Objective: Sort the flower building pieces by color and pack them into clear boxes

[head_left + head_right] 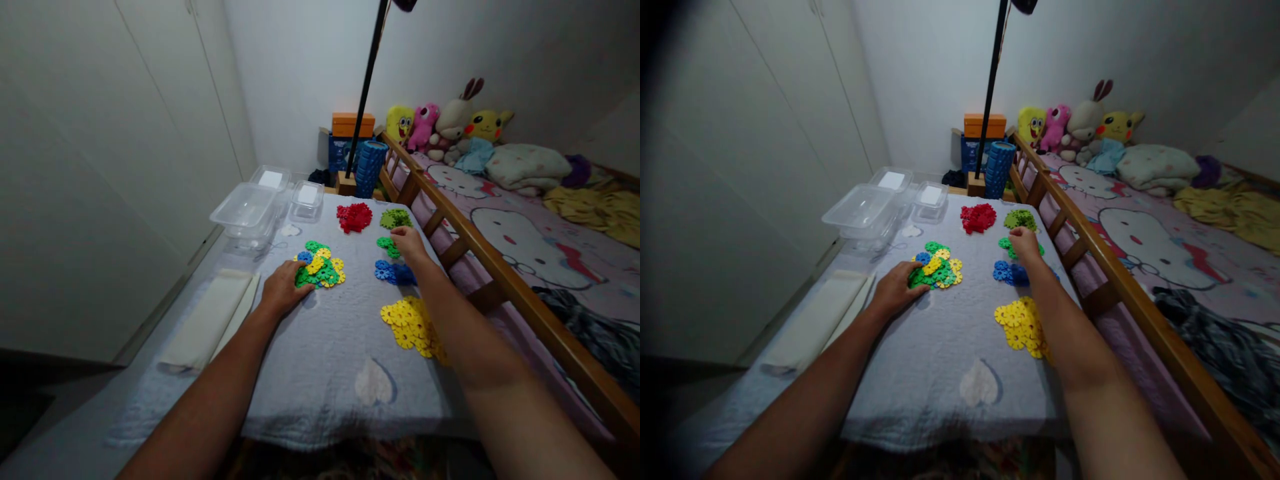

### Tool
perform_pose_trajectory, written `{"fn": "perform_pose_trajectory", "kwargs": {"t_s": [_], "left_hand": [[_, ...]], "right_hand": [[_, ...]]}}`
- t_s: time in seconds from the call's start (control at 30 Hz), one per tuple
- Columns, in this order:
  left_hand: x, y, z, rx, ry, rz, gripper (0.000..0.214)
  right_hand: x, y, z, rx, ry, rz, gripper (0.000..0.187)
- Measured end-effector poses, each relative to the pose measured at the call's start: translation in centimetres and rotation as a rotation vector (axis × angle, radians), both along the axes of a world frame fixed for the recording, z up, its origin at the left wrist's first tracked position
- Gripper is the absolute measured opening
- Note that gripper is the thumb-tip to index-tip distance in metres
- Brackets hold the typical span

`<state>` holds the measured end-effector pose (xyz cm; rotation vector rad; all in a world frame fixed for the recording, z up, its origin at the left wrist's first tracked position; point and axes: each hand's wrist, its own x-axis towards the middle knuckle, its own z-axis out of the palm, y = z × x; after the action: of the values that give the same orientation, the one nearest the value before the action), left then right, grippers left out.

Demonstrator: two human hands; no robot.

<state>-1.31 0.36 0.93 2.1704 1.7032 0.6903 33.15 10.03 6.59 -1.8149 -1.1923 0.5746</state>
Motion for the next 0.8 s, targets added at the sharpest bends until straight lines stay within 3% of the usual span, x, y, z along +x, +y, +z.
{"fn": "perform_pose_trajectory", "kwargs": {"t_s": [0.1,0.13,0.2,0.27,0.5,0.8], "left_hand": [[0.0,0.1,-0.1,0.015,-0.023,-0.004,0.057],[0.1,0.1,-0.1,0.016,-0.027,-0.002,0.057],[0.1,0.1,-0.1,0.019,-0.030,0.002,0.057],[0.1,0.1,-0.1,0.024,-0.036,0.006,0.058],[-0.1,0.4,-0.7,0.058,-0.083,-0.003,0.058],[-0.4,0.7,-0.7,0.064,-0.111,-0.010,0.060]], "right_hand": [[-3.7,-1.1,0.2,-0.048,0.028,0.242,0.013],[-5.0,-1.5,0.2,-0.078,0.017,0.395,0.013],[-7.5,-2.4,0.0,-0.086,-0.086,0.628,0.009],[-10.0,-3.1,-0.4,-0.062,-0.239,0.736,0.011],[-15.7,-4.3,-2.1,-0.030,-0.619,0.703,0.038],[-16.8,-3.8,-2.9,-0.082,-0.681,0.686,0.036]]}}
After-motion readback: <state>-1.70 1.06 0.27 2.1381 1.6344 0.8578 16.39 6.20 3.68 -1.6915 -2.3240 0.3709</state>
